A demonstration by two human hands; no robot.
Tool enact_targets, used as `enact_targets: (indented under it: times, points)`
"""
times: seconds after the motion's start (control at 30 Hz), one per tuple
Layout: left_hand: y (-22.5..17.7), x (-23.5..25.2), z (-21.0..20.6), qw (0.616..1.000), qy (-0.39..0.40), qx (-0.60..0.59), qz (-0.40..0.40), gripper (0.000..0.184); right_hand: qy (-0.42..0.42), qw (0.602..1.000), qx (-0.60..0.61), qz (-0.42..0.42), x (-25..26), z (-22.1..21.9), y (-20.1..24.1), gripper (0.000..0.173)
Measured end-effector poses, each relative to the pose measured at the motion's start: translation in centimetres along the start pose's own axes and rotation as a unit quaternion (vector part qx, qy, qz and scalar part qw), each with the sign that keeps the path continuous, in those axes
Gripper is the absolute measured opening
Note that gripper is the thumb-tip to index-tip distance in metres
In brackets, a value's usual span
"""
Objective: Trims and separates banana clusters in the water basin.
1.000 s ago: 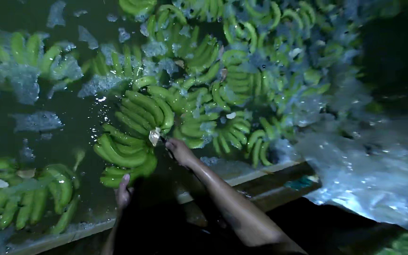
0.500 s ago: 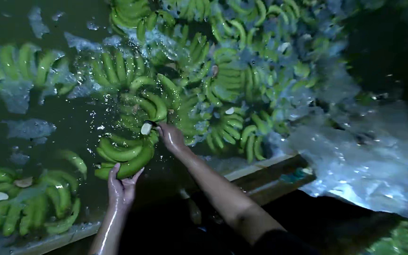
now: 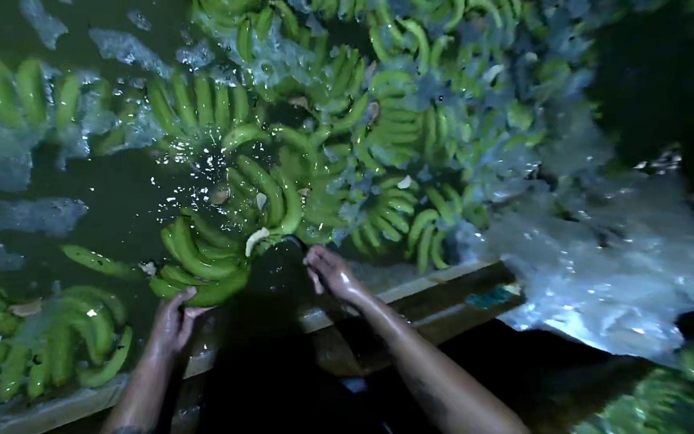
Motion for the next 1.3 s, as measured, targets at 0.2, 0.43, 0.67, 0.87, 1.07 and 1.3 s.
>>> enact_targets:
  times: [0.2, 0.43, 0.67, 0.87, 1.07, 1.3]
  points:
    - [-5.8, 7.1, 3.1, 0.93, -0.239, 0.249, -0.124, 0.097, 0.125, 0.915, -0.358, 0.136, 9.6, -6.3, 2.9, 0.045]
    - [-12.7, 8.1, 1.5, 0.899, -0.181, 0.368, -0.154, 0.089, 0.219, 0.818, -0.463, 0.263, 15.8, -12.6, 4.7, 0.043]
    - [-16.1, 8.0, -0.2, 0.891, -0.136, 0.405, -0.155, 0.088, 0.16, 0.834, -0.454, 0.27, 15.5, -12.4, 4.8, 0.047]
    - [-16.8, 8.4, 2.2, 0.881, -0.188, 0.409, -0.147, 0.084, 0.26, 0.792, -0.526, 0.169, 5.8, -8.3, 11.2, 0.015]
    - [-10.0, 4.5, -3.3, 0.523, -0.037, 0.717, -0.46, 0.086, 0.024, 0.872, -0.489, -0.003, -1.7, 17.6, 4.2, 0.026]
    - [2.1, 12.3, -9.0, 0.33, 0.074, 0.938, -0.074, 0.043, -0.264, 0.923, -0.268, -0.077, -10.2, 33.0, -14.3, 0.03]
Point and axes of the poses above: each hand's wrist, its own x-axis towards the middle knuckle, its own z-axis out of the back of the hand, y = z × x, the point moved 5 cm from there along x, towards the middle knuckle, and after that the axes turned 9 degrees about z, right-handed, at the moved point
